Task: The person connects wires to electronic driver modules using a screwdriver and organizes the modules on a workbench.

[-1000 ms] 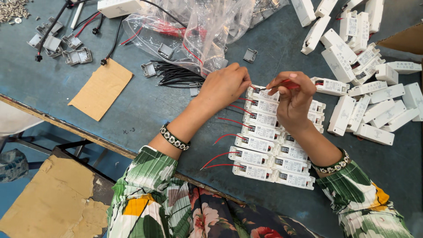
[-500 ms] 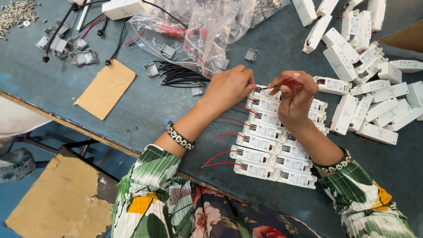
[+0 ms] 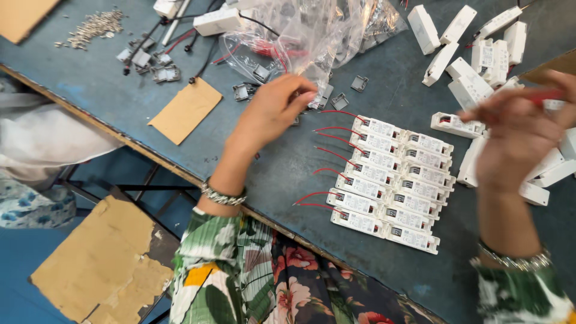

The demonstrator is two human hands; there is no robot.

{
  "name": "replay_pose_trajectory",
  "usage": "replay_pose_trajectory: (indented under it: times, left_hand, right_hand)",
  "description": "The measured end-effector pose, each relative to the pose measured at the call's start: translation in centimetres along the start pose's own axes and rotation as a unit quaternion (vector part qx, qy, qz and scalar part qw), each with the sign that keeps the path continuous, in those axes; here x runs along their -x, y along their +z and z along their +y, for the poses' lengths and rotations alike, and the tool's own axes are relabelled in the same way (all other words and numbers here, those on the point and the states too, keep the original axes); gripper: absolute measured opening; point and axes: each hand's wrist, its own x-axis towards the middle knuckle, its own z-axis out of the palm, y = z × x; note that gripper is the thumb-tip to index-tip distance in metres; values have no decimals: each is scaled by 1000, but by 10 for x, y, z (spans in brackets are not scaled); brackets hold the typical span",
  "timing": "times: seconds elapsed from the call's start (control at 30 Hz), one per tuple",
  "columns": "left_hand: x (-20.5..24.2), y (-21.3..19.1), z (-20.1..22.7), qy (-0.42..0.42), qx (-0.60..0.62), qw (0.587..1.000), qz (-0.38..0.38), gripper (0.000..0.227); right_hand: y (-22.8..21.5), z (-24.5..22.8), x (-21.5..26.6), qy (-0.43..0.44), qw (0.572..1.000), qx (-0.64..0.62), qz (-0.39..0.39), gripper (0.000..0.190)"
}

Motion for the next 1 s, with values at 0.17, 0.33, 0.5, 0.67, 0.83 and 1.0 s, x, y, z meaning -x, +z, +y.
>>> replay_pose_trajectory:
  times: [0.17, 0.33, 0.5, 0.67, 0.83, 1.0]
  left_hand:
    - [43, -35, 10, -89, -94, 992, -11, 14]
    - [51, 11, 8, -44, -189, 980, 34, 29]
    - [34, 42, -10, -27, -274, 960, 47, 17]
    - [40, 28, -17, -5, -138, 989, 52, 14]
    - [50, 32, -16, -224, 106, 969, -8, 23]
    - [70, 38, -6, -248, -77, 961, -95, 22]
  right_hand:
    - [-27, -42, 78, 53, 999, -15, 3, 22]
    - [-13, -32, 134, 125, 991, -19, 50, 26]
    - [-14, -18, 152, 140, 986, -54, 76, 34]
    - [-19, -10, 143, 203, 969, -87, 111, 33]
    - [-15, -16, 141, 243, 961, -74, 106, 34]
    - [-10, -18, 144, 240, 965, -46, 90, 34]
